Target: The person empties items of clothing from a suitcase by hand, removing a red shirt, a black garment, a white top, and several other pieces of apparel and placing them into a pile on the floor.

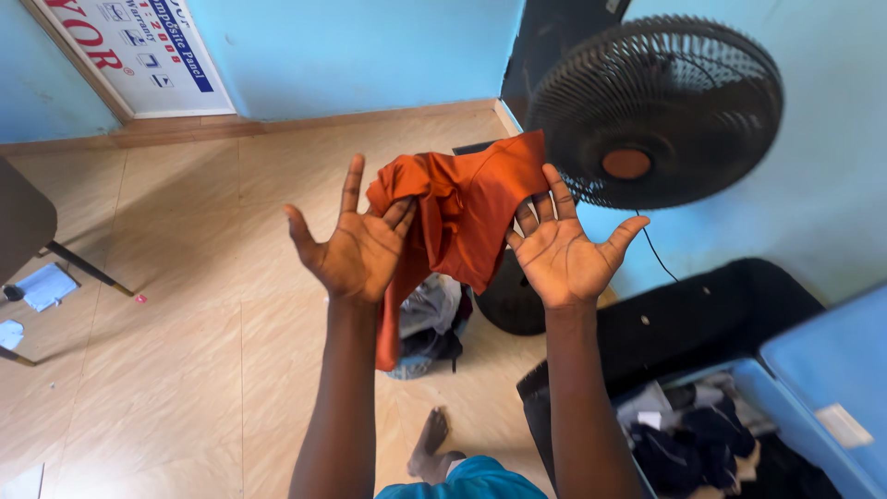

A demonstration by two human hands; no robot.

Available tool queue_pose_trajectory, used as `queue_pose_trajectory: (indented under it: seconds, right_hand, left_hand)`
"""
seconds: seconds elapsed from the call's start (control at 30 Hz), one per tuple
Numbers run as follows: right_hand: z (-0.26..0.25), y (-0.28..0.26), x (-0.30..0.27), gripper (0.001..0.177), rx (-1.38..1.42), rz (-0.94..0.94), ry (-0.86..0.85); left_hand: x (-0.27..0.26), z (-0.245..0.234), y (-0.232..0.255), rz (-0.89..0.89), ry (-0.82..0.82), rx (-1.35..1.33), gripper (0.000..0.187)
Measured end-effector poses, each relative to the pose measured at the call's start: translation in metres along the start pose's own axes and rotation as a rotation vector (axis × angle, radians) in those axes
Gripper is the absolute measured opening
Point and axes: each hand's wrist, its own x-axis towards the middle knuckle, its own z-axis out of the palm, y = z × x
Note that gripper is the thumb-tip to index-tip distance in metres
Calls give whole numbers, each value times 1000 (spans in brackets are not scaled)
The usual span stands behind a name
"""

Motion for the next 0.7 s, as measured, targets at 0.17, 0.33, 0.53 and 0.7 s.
queue_pose_trajectory:
  seconds: [0.17, 0.33, 0.53, 0.7]
  right_hand:
    - [-11, 2, 68, 131, 25, 10, 11]
    - [-36, 10, 111, 129, 2, 11, 42]
    - [-79, 55, 125, 126, 113, 85, 237]
    - [-161, 114, 121, 115, 89, 161, 692]
  left_hand:
    - [75, -21, -11, -33, -20, -47, 129]
    - [120, -53, -25, -45, -42, -102, 129]
    - [109, -114, -37, -69, 144, -188, 122]
    - [77, -206, -59, -178, 420, -211, 115]
